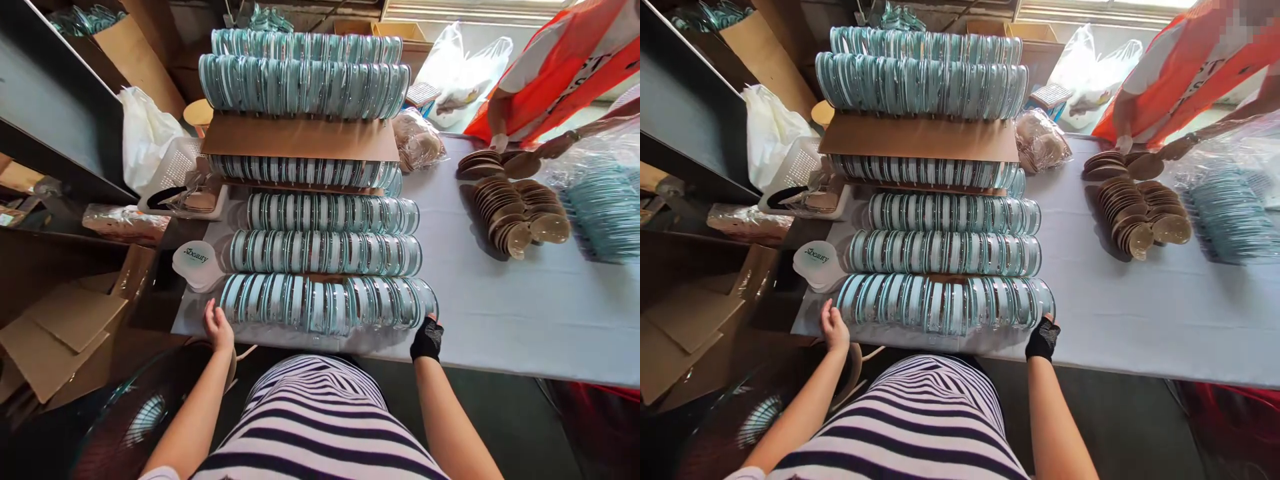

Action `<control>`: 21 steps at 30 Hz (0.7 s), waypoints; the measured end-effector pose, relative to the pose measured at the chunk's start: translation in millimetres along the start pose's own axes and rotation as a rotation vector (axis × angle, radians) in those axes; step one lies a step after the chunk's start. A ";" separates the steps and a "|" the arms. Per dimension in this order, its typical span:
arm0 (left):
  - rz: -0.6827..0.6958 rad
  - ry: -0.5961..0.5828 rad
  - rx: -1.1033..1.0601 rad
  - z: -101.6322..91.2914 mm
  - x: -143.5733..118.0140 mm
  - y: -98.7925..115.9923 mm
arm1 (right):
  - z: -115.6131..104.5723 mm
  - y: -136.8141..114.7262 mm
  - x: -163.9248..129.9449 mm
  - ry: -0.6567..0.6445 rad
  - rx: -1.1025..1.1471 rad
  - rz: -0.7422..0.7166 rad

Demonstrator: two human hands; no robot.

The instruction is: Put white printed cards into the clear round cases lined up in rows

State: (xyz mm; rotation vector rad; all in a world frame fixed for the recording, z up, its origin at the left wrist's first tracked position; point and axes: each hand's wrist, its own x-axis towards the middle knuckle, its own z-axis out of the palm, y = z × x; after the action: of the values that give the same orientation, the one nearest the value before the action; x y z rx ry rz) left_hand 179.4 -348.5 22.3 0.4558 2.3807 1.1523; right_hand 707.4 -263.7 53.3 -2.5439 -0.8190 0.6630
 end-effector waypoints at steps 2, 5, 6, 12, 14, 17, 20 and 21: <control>0.397 -0.124 0.113 1.8 -20.1 13.8 | 1.0 -7.1 -12.0 0.155 -0.017 -0.093; 0.687 -0.820 0.233 21.1 -64.3 42.1 | 0.8 -20.0 -46.0 0.082 -0.112 -0.487; 0.707 -1.069 0.292 31.5 -79.5 51.1 | 3.1 -25.4 -60.5 -0.093 -0.184 -0.604; 0.737 -1.525 0.601 93.0 -121.5 75.9 | 48.5 -57.7 -128.4 -1.110 -0.715 -0.728; 0.710 -1.472 0.585 97.7 -120.4 77.8 | 60.3 -62.6 -130.2 -1.083 -0.689 -0.747; 0.632 -1.446 0.439 83.0 -113.7 79.7 | 62.9 -64.9 -119.9 -1.053 -0.663 -0.791; 0.553 -1.116 0.161 50.2 -91.2 73.4 | 57.1 -71.4 -112.6 -1.060 -0.758 -0.801; 0.551 -0.905 0.094 37.9 -78.3 67.5 | 56.0 -76.2 -112.8 -1.079 -0.796 -0.800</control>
State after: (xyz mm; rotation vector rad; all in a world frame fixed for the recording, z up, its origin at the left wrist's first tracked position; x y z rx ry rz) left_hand 272.0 -321.0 75.3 1.3844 1.5378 0.7658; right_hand 562.7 -264.3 80.5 -1.8492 -2.6734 1.6301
